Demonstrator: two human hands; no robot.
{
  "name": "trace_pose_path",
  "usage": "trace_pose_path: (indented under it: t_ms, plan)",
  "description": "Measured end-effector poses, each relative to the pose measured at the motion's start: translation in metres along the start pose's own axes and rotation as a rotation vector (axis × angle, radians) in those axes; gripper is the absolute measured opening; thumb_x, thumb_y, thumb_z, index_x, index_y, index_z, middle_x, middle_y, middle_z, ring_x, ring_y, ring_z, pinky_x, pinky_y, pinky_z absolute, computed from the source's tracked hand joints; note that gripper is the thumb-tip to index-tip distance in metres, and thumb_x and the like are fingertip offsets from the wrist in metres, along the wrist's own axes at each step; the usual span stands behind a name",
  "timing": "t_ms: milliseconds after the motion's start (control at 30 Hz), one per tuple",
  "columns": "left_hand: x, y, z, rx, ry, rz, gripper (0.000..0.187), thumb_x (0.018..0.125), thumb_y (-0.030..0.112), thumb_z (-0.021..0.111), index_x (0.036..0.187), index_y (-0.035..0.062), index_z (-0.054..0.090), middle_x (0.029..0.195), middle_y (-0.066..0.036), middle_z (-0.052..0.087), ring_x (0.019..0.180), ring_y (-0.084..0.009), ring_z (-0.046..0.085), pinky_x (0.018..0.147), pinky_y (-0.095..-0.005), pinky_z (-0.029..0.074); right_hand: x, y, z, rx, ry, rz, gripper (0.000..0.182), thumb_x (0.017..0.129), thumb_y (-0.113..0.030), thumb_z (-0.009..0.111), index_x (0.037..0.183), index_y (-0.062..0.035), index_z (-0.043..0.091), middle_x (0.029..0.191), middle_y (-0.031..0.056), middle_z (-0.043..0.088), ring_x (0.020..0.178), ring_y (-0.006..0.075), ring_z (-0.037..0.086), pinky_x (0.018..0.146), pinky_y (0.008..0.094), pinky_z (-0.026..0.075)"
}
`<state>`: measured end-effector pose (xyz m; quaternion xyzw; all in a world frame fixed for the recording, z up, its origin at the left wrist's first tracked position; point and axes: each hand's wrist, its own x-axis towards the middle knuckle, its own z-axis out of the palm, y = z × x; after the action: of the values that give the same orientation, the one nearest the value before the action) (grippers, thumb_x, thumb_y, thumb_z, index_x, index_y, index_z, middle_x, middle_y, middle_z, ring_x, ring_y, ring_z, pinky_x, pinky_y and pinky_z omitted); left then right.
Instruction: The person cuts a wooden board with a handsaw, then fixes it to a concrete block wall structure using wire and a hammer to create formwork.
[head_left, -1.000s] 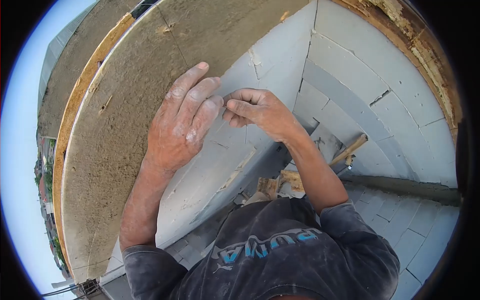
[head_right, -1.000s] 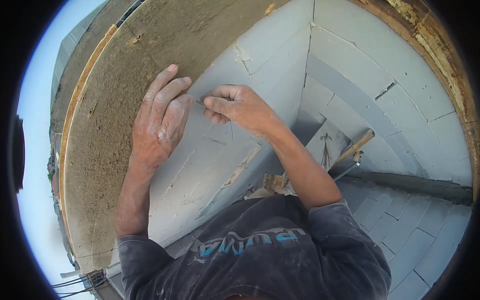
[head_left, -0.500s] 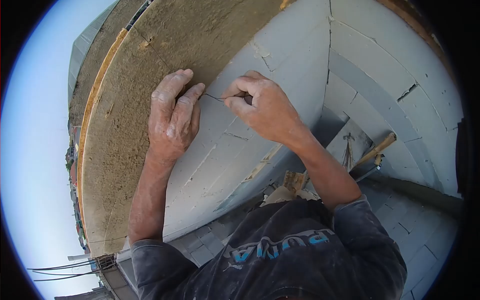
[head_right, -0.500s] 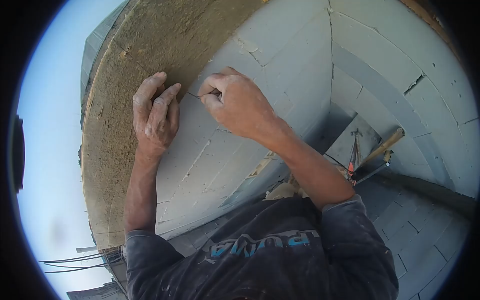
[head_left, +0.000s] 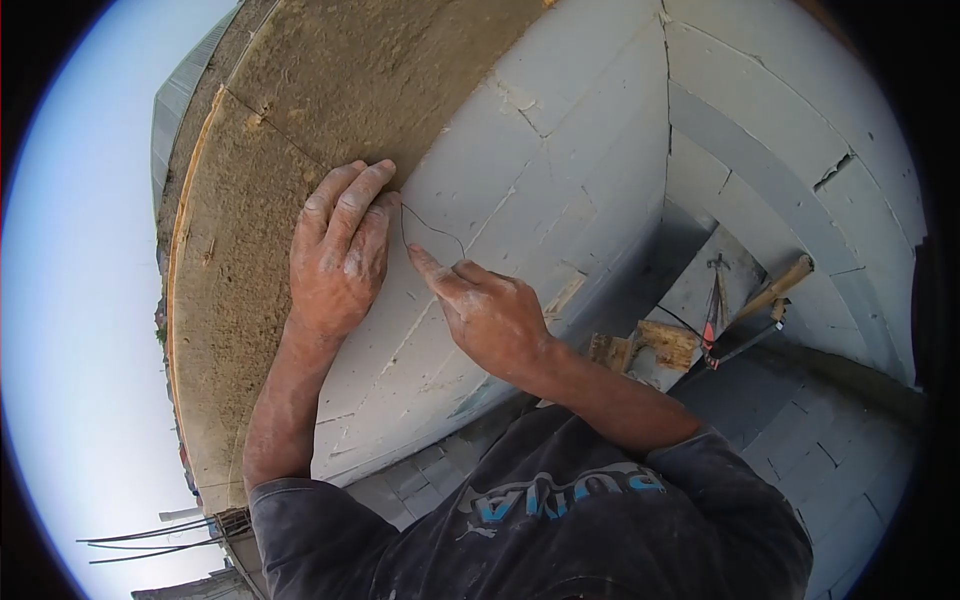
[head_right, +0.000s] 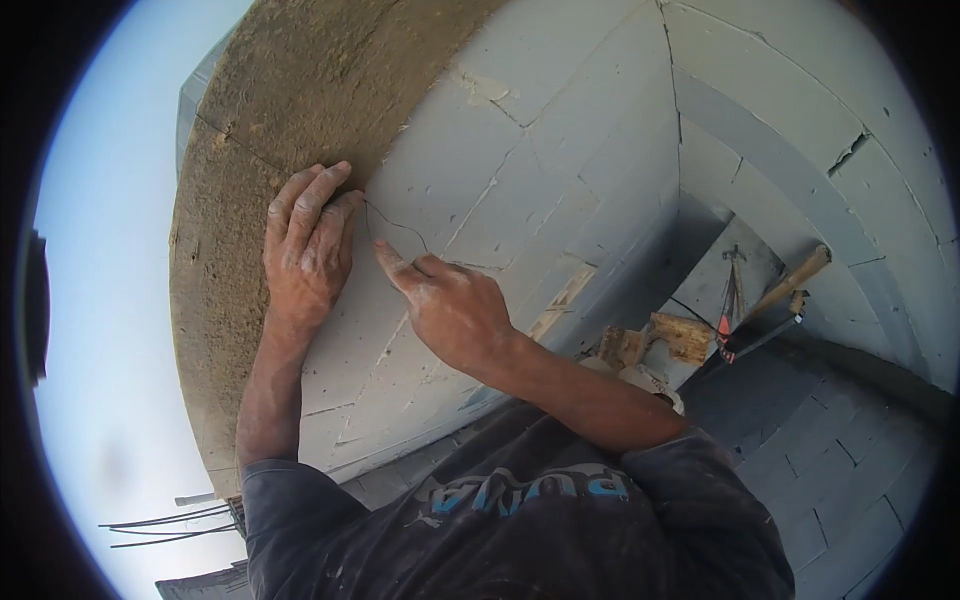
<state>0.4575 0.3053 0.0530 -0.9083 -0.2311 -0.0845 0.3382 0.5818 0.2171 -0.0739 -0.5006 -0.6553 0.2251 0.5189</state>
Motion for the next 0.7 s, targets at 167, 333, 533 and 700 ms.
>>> trace_pose_path:
  t_ms: [167,333,533,700]
  plan:
    - [0.001,0.002,0.001,0.014,0.008,0.001,0.022,0.08,0.009,0.076,0.102,0.0103,0.069,0.123,-0.001,0.06,0.12,-0.022,0.056,0.1,-0.0351,0.051,0.0,0.036,0.025,0.078,0.118,0.058,0.053,0.087,-0.001,0.062,0.137,-0.0191,0.058,0.076,0.0122,0.06,0.066,0.0243,0.063,0.062,0.0359,0.057]
    - [0.002,0.004,0.001,0.035,0.02,-0.001,0.027,0.08,0.009,0.076,0.106,0.0116,0.069,0.117,-0.002,0.063,0.118,-0.022,0.058,0.1,-0.0354,0.05,0.029,0.079,0.013,0.151,0.362,-0.011,0.038,0.09,0.001,0.059,0.125,-0.0132,0.064,0.082,0.0138,0.064,0.07,0.0252,0.063,0.063,0.0347,0.055]
    - [0.006,0.005,-0.001,-0.017,0.051,0.004,0.036,0.08,0.002,0.074,0.113,0.0142,0.069,0.117,-0.002,0.066,0.117,-0.0222,0.059,0.1,-0.036,0.051,0.037,0.053,-0.076,0.215,0.352,0.085,0.02,0.094,-0.001,0.052,0.108,-0.0009,0.066,0.069,0.007,0.062,0.059,0.0147,0.059,0.059,0.0306,0.05]
    - [0.004,0.004,-0.004,-0.143,0.093,0.07,0.037,0.079,-0.001,0.074,0.112,0.0133,0.069,0.117,-0.004,0.067,0.117,-0.0239,0.061,0.097,-0.0366,0.054,-0.018,0.036,-0.092,0.527,-0.007,0.26,0.02,0.097,-0.009,0.053,0.105,0.0003,0.068,0.061,-0.001,0.051,0.056,0.0046,0.047,0.055,0.0254,0.042]
